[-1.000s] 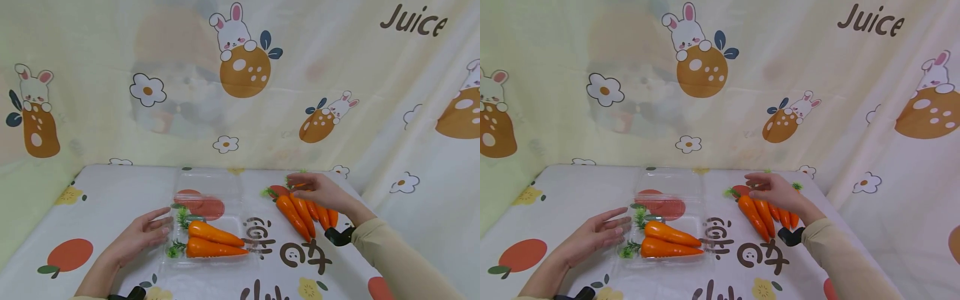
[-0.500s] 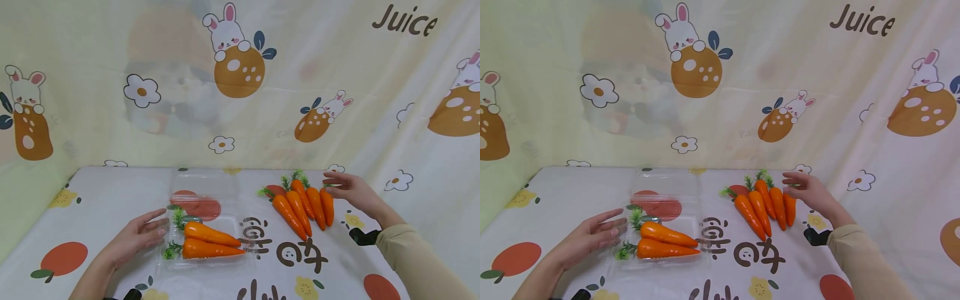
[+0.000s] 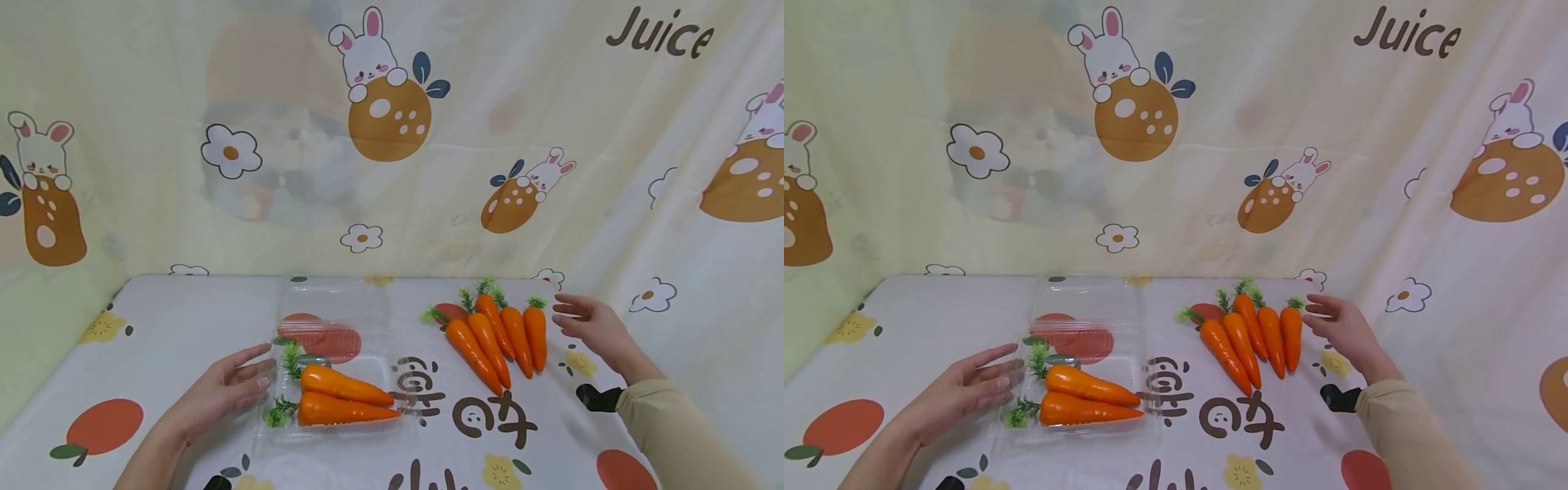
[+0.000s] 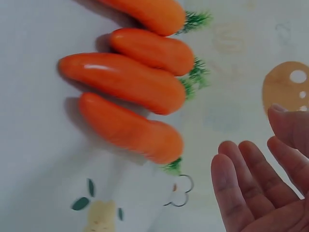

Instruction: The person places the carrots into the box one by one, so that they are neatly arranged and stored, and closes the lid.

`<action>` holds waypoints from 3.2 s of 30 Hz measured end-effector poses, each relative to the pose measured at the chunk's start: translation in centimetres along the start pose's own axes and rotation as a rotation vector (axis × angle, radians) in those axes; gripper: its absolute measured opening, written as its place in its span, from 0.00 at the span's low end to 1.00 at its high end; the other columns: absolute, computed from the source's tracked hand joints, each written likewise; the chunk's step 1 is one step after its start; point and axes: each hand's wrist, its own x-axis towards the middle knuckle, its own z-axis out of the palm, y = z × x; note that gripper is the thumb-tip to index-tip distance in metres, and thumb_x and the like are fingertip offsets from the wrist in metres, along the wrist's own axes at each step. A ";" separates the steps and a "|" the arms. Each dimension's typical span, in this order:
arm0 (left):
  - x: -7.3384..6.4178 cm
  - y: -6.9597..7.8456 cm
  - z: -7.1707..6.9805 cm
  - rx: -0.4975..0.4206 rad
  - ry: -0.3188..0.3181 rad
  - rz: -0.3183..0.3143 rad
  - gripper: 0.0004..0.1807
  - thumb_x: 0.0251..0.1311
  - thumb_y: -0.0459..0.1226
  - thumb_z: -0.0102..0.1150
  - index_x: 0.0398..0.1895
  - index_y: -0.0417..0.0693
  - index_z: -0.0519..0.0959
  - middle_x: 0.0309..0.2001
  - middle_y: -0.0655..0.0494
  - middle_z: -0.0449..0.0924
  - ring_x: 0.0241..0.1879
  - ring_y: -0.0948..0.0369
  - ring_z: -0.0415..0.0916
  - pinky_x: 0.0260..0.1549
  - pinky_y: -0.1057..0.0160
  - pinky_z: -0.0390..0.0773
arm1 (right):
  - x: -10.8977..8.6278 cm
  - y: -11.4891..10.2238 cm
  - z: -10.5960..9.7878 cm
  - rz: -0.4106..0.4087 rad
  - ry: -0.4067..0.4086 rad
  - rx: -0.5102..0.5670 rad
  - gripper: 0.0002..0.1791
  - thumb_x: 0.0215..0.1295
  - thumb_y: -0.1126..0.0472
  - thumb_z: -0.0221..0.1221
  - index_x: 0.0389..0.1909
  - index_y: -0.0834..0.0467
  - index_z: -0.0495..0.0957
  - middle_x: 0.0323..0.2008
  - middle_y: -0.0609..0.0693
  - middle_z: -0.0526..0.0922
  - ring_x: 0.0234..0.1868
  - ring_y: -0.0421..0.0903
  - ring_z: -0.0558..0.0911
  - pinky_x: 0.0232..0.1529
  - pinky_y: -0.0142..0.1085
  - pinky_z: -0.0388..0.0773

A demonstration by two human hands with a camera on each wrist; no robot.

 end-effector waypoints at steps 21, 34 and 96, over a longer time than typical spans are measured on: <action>-0.2 0.1 0.0 -0.011 -0.005 0.008 0.40 0.74 0.39 0.56 0.81 0.38 0.49 0.76 0.31 0.58 0.73 0.37 0.64 0.59 0.53 0.82 | 1.6 3.9 4.4 0.227 0.034 0.070 0.40 0.77 0.52 0.54 0.78 0.70 0.50 0.71 0.77 0.62 0.62 0.70 0.76 0.55 0.49 0.86; 0.0 0.0 0.0 -0.025 -0.004 0.005 0.40 0.74 0.39 0.57 0.81 0.38 0.50 0.76 0.31 0.58 0.73 0.37 0.64 0.59 0.52 0.82 | 2.1 3.9 5.8 0.292 0.034 0.039 0.43 0.75 0.52 0.56 0.78 0.71 0.49 0.71 0.78 0.60 0.66 0.72 0.69 0.63 0.57 0.79; -0.2 0.2 0.0 -0.034 0.000 0.008 0.40 0.74 0.39 0.57 0.81 0.37 0.50 0.76 0.30 0.58 0.73 0.38 0.65 0.58 0.54 0.83 | -0.5 2.4 1.3 0.180 0.041 0.037 0.37 0.78 0.53 0.53 0.76 0.71 0.55 0.68 0.76 0.67 0.56 0.59 0.78 0.41 0.23 0.80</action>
